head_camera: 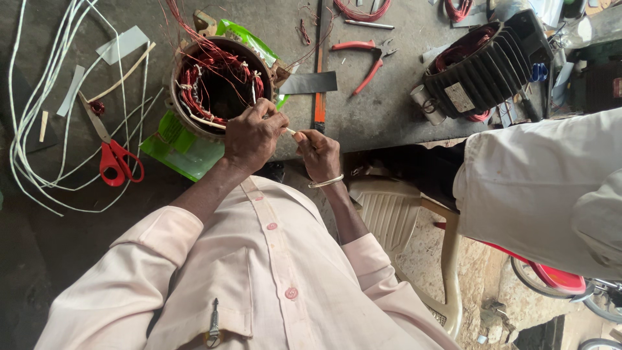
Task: The person works on the copper windings of a disassembled electric motor stator on a workbench. They use pliers to cut and trim wire ends, pull and arrange winding wires by hand, and reposition the stator while sorting the wire leads.
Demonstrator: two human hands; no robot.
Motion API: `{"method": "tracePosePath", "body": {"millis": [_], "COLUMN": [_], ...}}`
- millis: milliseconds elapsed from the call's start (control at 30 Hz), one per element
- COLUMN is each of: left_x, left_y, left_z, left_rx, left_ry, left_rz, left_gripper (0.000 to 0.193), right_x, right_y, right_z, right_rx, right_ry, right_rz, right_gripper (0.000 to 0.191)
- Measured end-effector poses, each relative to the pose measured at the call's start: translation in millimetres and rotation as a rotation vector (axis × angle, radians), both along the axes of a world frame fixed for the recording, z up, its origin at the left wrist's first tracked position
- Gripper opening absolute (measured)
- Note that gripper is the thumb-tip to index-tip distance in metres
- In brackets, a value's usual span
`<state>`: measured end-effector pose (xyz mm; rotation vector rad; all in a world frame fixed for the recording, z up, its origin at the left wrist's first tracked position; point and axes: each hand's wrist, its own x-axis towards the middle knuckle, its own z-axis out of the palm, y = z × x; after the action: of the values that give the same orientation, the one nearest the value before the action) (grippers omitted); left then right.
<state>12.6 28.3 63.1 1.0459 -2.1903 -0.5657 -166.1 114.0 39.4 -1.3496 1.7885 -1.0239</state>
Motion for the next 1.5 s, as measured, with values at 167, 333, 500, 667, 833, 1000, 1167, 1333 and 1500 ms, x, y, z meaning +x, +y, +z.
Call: {"method": "tracePosePath", "body": {"millis": [167, 333, 500, 667, 833, 1000, 1167, 1333, 1500], "left_x": [1.9, 15.3, 26.2, 26.6, 27.8, 29.7, 30.4, 30.4, 30.5], "left_y": [0.2, -8.1, -16.1, -16.6, -17.2, -19.6, -21.8, -21.6, -22.9], "left_z": [4.7, 10.2, 5.9, -3.0, -6.8, -6.6, -7.2, -9.3, -13.5], "left_rx": [0.020, 0.031, 0.035, -0.029, -0.019, -0.045, -0.016, -0.039, -0.010], "left_ry": [0.032, 0.048, 0.036, 0.034, 0.077, 0.124, 0.160, 0.148, 0.140], "left_rz": [-0.004, 0.018, 0.035, 0.016, 0.016, 0.019, 0.013, 0.015, 0.013], "left_gripper": [0.016, 0.030, 0.025, 0.014, 0.008, 0.009, 0.011, 0.014, 0.007], "right_x": [4.7, 16.3, 24.5, 31.7, 34.4, 34.6, 36.4, 40.8, 29.9], "right_y": [-10.1, -24.4, -32.0, -36.1, -35.8, -38.5, -43.6, -42.8, -54.1], "right_z": [-4.7, -12.6, -15.4, -15.1, -6.0, 10.2, 25.6, 31.2, 18.4], "right_rx": [0.071, 0.022, 0.010, -0.046, -0.164, -0.303, -0.324, -0.308, -0.332], "right_ry": [-0.049, -0.118, -0.287, -0.200, -0.027, 0.282, 0.467, 0.449, 0.474], "right_rz": [-0.004, -0.037, -0.059, -0.069, -0.009, 0.139, 0.211, 0.195, 0.308], "right_gripper": [0.028, 0.025, 0.020, 0.019, 0.014, 0.008, 0.012, 0.011, 0.012]}}
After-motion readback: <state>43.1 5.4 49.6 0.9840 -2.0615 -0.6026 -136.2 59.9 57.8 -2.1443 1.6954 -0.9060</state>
